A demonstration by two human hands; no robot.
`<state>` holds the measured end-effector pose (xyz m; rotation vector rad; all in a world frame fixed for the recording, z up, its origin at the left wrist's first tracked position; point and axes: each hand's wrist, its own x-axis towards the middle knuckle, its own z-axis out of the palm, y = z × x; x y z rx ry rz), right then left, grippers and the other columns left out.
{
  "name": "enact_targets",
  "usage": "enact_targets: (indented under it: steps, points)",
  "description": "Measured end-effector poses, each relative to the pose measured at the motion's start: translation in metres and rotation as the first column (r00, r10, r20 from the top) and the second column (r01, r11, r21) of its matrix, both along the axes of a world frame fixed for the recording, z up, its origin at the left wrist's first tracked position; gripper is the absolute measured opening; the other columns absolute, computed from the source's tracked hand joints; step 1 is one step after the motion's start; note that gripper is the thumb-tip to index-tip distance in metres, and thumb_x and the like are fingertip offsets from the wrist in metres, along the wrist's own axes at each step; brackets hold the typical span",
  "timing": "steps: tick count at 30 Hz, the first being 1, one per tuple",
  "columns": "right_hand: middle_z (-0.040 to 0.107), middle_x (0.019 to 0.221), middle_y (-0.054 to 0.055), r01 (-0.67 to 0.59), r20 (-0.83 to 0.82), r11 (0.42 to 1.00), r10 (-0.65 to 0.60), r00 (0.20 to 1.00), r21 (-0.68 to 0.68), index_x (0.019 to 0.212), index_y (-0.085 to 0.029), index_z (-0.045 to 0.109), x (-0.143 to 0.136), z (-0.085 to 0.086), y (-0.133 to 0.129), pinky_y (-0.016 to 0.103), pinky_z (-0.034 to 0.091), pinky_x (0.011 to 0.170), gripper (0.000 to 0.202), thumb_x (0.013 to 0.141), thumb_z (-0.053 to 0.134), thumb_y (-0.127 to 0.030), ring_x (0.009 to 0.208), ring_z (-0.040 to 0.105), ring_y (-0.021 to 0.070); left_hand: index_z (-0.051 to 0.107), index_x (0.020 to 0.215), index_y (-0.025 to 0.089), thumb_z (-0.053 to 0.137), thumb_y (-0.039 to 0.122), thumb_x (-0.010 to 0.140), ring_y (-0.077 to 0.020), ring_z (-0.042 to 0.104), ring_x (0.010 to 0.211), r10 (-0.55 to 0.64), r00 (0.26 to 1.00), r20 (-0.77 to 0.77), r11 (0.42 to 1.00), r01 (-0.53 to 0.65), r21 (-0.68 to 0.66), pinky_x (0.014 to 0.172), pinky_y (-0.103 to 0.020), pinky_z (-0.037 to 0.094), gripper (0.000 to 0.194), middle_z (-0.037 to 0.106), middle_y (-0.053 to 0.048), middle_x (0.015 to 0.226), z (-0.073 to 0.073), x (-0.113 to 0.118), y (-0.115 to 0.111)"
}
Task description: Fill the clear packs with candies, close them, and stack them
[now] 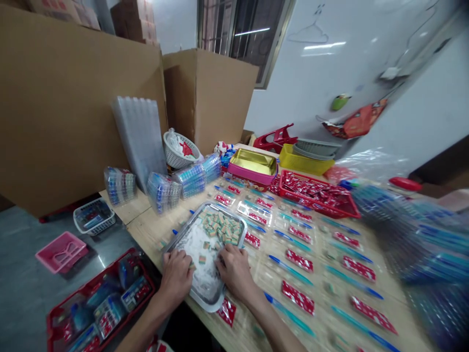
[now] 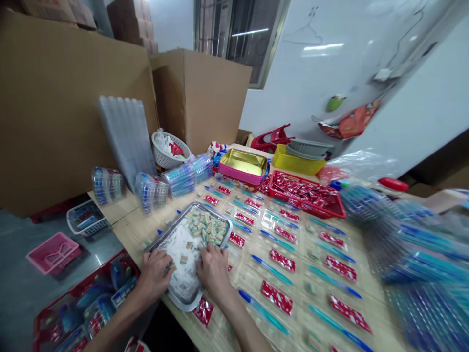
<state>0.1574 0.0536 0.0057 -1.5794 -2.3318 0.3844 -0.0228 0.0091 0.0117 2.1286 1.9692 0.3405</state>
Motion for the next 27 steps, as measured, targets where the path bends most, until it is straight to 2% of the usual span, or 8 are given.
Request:
enact_targets:
  steps: [4, 6, 9, 11, 14, 17, 21, 27]
  points:
    - [0.064, 0.088, 0.006, -0.016, -0.074, 1.000, 0.015, 0.997, -0.023, 0.081, -0.017, 0.060, -0.003, -0.003, -0.002, 0.032, 0.029, 0.076, 0.019, 0.070, 0.050, -0.005, 0.087, 0.055, 0.0205, 0.056, 0.074, 0.019, 0.047, 0.008, 0.073, -0.0233, 0.053, 0.089, -0.009, 0.994, 0.106, 1.000, 0.010, -0.008, 0.078, -0.040, 0.031, 0.013, 0.063, -0.004, 0.084, -0.005, -0.002, 0.001]
    - [0.064, 0.077, 0.002, -0.037, -0.143, 0.997, 0.026, 0.989, -0.071, 0.076, -0.018, 0.058, -0.001, -0.003, -0.001, 0.030, 0.030, 0.075, 0.020, 0.068, 0.048, -0.003, 0.079, 0.056, 0.0175, 0.055, 0.073, 0.019, 0.046, 0.006, 0.070, -0.0216, 0.053, 0.087, -0.015, 0.987, 0.161, 1.000, 0.018, -0.014, 0.077, -0.039, 0.032, 0.016, 0.063, -0.003, 0.080, -0.006, -0.004, 0.003]
    - [0.058, 0.062, -0.002, -0.066, -0.241, 0.987, 0.029, 0.970, -0.147, 0.070, -0.018, 0.057, 0.001, -0.002, 0.008, 0.025, 0.033, 0.067, 0.017, 0.066, 0.048, -0.004, 0.065, 0.054, 0.0141, 0.055, 0.073, 0.019, 0.047, 0.003, 0.067, -0.0193, 0.055, 0.084, -0.041, 0.969, 0.245, 0.999, 0.049, -0.023, 0.079, -0.037, 0.033, 0.019, 0.063, -0.002, 0.077, -0.004, -0.004, 0.011]
    - [0.057, 0.061, -0.003, -0.078, -0.303, 0.984, 0.026, 0.953, -0.159, 0.070, -0.018, 0.058, 0.000, -0.002, 0.018, 0.023, 0.033, 0.061, 0.016, 0.066, 0.050, -0.005, 0.062, 0.053, 0.0133, 0.056, 0.071, 0.019, 0.049, 0.004, 0.068, -0.0179, 0.056, 0.083, -0.067, 0.958, 0.280, 0.996, 0.080, -0.036, 0.079, -0.036, 0.033, 0.016, 0.064, -0.001, 0.077, -0.001, -0.002, 0.020]
    - [0.062, 0.066, -0.002, -0.110, -0.337, 0.982, 0.053, 0.940, -0.152, 0.082, -0.017, 0.063, -0.006, -0.003, 0.036, 0.022, 0.036, 0.062, 0.022, 0.067, 0.051, -0.006, 0.064, 0.056, 0.0136, 0.061, 0.080, 0.019, 0.053, 0.009, 0.073, -0.0187, 0.057, 0.085, -0.105, 0.961, 0.257, 0.990, 0.125, -0.063, 0.081, -0.037, 0.033, 0.014, 0.066, -0.002, 0.080, 0.000, 0.002, 0.033]
    - [0.067, 0.072, 0.001, -0.137, -0.245, 0.982, 0.101, 0.964, -0.134, 0.094, -0.018, 0.066, -0.016, -0.004, 0.048, 0.026, 0.038, 0.071, 0.031, 0.069, 0.052, -0.006, 0.071, 0.060, 0.0157, 0.062, 0.093, 0.019, 0.053, 0.010, 0.076, -0.0232, 0.056, 0.094, -0.168, 0.971, 0.171, 0.981, 0.182, -0.069, 0.083, -0.039, 0.032, 0.021, 0.068, -0.005, 0.090, -0.001, 0.006, 0.039]
    - [0.068, 0.075, 0.003, -0.147, -0.104, 0.986, 0.139, 0.985, -0.074, 0.081, -0.017, 0.065, -0.024, -0.004, 0.046, 0.029, 0.033, 0.078, 0.016, 0.074, 0.052, -0.010, 0.077, 0.060, 0.0177, 0.063, 0.081, 0.018, 0.050, 0.012, 0.079, -0.0266, 0.055, 0.096, -0.228, 0.971, 0.072, 0.969, 0.234, -0.076, 0.080, -0.041, 0.031, 0.014, 0.067, -0.007, 0.090, -0.002, 0.008, 0.038]
    - [0.064, 0.087, 0.003, -0.147, -0.164, 0.989, 0.143, 0.976, -0.015, 0.077, -0.017, 0.059, -0.021, 0.001, 0.034, 0.029, 0.029, 0.078, 0.020, 0.069, 0.047, -0.002, 0.087, 0.057, 0.0173, 0.059, 0.080, 0.019, 0.048, 0.009, 0.077, -0.0241, 0.053, 0.095, -0.204, 0.975, 0.083, 0.976, 0.210, -0.064, 0.078, -0.040, 0.029, 0.015, 0.064, -0.005, 0.090, 0.000, 0.009, 0.035]
